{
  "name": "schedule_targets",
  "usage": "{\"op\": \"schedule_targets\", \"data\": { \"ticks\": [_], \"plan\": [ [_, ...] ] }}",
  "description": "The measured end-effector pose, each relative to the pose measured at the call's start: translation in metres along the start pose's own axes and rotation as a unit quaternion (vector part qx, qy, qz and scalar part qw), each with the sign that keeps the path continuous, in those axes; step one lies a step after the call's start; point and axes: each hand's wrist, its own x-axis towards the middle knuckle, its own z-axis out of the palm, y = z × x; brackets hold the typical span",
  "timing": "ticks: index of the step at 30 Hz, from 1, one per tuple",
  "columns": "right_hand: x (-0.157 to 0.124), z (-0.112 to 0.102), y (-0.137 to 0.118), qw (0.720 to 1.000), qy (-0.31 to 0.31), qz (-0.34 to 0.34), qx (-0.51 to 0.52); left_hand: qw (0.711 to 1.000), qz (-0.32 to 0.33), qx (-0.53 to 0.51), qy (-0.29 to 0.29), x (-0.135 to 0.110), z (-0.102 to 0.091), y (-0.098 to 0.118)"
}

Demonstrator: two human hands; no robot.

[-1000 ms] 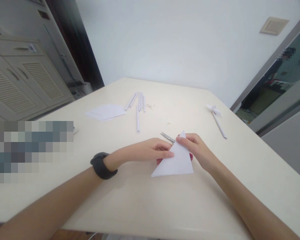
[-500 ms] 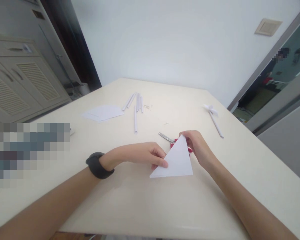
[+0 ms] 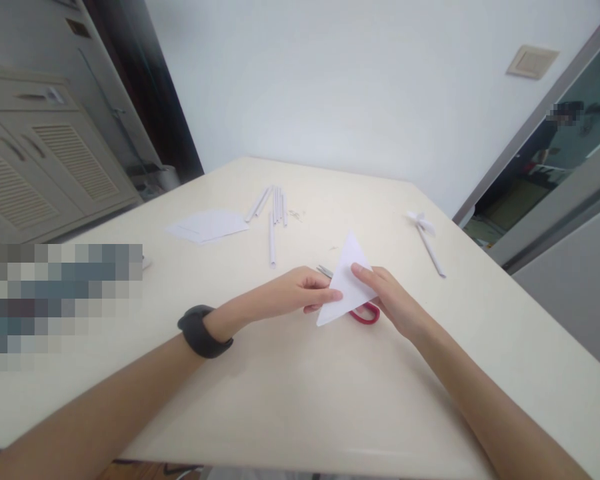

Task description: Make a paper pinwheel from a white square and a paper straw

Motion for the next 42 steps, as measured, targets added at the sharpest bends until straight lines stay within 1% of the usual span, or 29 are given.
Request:
{"op": "schedule_targets", "data": {
  "ticks": [2,5,9,15,20,22,24,25,28,30,31,33,35,36,37,39,42],
  "plan": [
    [0.000,0.003,0.000,0.999,0.035,0.011,-0.020,1.000,-0.002,-0.013,-0.008,0.001,0.001,0.000],
    [0.002,0.002,0.001,0.996,0.083,0.006,-0.036,1.000,-0.003,-0.030,0.004,0.002,0.002,-0.002],
    [0.004,0.000,0.003,0.994,0.102,-0.022,-0.015,1.000,-0.003,-0.028,-0.008,0.002,0.000,-0.003],
    [0.001,0.001,0.002,0.993,0.111,-0.041,-0.006,0.998,-0.021,-0.029,-0.058,0.000,-0.002,0.001],
    [-0.001,0.002,0.000,0.995,0.087,-0.048,-0.025,0.996,-0.031,-0.015,-0.085,-0.003,-0.003,0.006],
    [-0.002,0.001,0.000,0.994,0.074,-0.052,-0.056,0.995,-0.028,-0.018,-0.093,-0.003,-0.001,0.006],
    [-0.002,0.000,0.000,0.988,0.069,-0.064,-0.124,0.995,-0.019,-0.035,-0.094,-0.002,0.002,0.005],
    [-0.002,-0.001,0.000,0.980,0.069,-0.075,-0.170,0.995,-0.014,-0.045,-0.091,-0.001,0.004,0.003],
    [-0.002,0.001,-0.002,0.949,0.060,-0.115,-0.287,0.996,-0.010,-0.057,-0.073,0.002,0.009,-0.005],
    [-0.001,0.002,-0.004,0.938,0.056,-0.133,-0.314,0.997,-0.019,-0.052,-0.058,0.004,0.011,-0.010],
    [-0.001,0.002,-0.005,0.936,0.067,-0.135,-0.318,0.997,-0.020,-0.051,-0.051,0.005,0.012,-0.013],
    [0.000,-0.002,-0.007,0.929,0.115,-0.131,-0.325,0.996,-0.021,-0.076,-0.032,0.007,0.012,-0.016],
    [0.002,-0.009,-0.007,0.914,0.160,-0.110,-0.356,0.995,-0.016,-0.094,-0.005,0.008,0.011,-0.017],
    [0.002,-0.013,-0.005,0.902,0.160,-0.088,-0.391,0.994,-0.015,-0.104,0.014,0.009,0.010,-0.016],
    [0.002,-0.017,-0.002,0.884,0.153,-0.060,-0.437,0.993,-0.016,-0.115,0.038,0.009,0.008,-0.015],
    [0.002,-0.021,0.005,0.874,0.130,-0.039,-0.467,0.985,-0.028,-0.140,0.096,0.009,0.006,-0.014],
    [0.001,-0.020,0.014,0.865,0.104,-0.025,-0.490,0.970,-0.049,-0.163,0.175,0.008,0.004,-0.011]
  ]
}}
